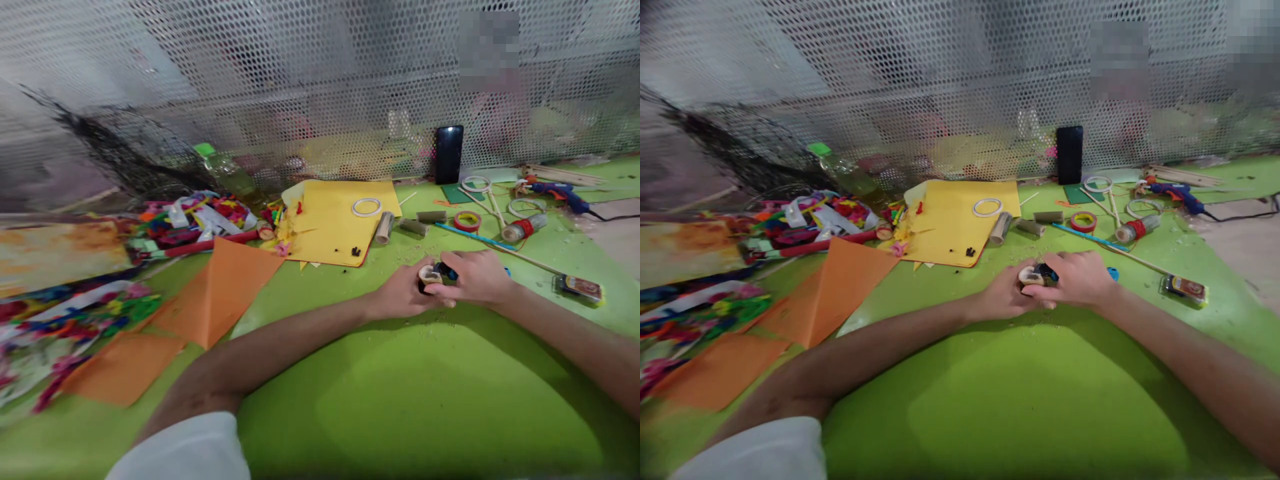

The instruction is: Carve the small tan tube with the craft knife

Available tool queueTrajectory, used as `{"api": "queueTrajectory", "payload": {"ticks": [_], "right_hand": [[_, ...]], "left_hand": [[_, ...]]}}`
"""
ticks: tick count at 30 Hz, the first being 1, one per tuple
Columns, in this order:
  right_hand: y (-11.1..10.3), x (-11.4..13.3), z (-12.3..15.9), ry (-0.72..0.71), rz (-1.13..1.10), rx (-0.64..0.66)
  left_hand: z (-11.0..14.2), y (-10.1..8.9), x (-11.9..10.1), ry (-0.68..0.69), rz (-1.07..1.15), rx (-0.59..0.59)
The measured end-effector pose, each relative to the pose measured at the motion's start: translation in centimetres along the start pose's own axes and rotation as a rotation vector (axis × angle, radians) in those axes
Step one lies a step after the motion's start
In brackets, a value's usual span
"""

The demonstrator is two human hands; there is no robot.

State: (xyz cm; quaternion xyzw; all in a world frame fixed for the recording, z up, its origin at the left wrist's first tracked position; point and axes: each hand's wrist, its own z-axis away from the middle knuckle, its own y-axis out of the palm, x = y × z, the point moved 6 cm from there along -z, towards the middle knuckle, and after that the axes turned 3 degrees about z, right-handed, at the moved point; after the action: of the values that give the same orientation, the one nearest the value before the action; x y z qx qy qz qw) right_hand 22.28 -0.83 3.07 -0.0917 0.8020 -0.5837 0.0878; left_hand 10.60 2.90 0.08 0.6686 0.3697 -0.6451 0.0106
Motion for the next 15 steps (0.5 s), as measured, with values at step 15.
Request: {"api": "queueTrajectory", "payload": {"ticks": [15], "right_hand": [[-1.0, -1.8, -0.1, 0.078, -0.078, 0.027]], "left_hand": [[-0.2, -1.0, 1.2, -0.018, 0.592, -0.018]]}}
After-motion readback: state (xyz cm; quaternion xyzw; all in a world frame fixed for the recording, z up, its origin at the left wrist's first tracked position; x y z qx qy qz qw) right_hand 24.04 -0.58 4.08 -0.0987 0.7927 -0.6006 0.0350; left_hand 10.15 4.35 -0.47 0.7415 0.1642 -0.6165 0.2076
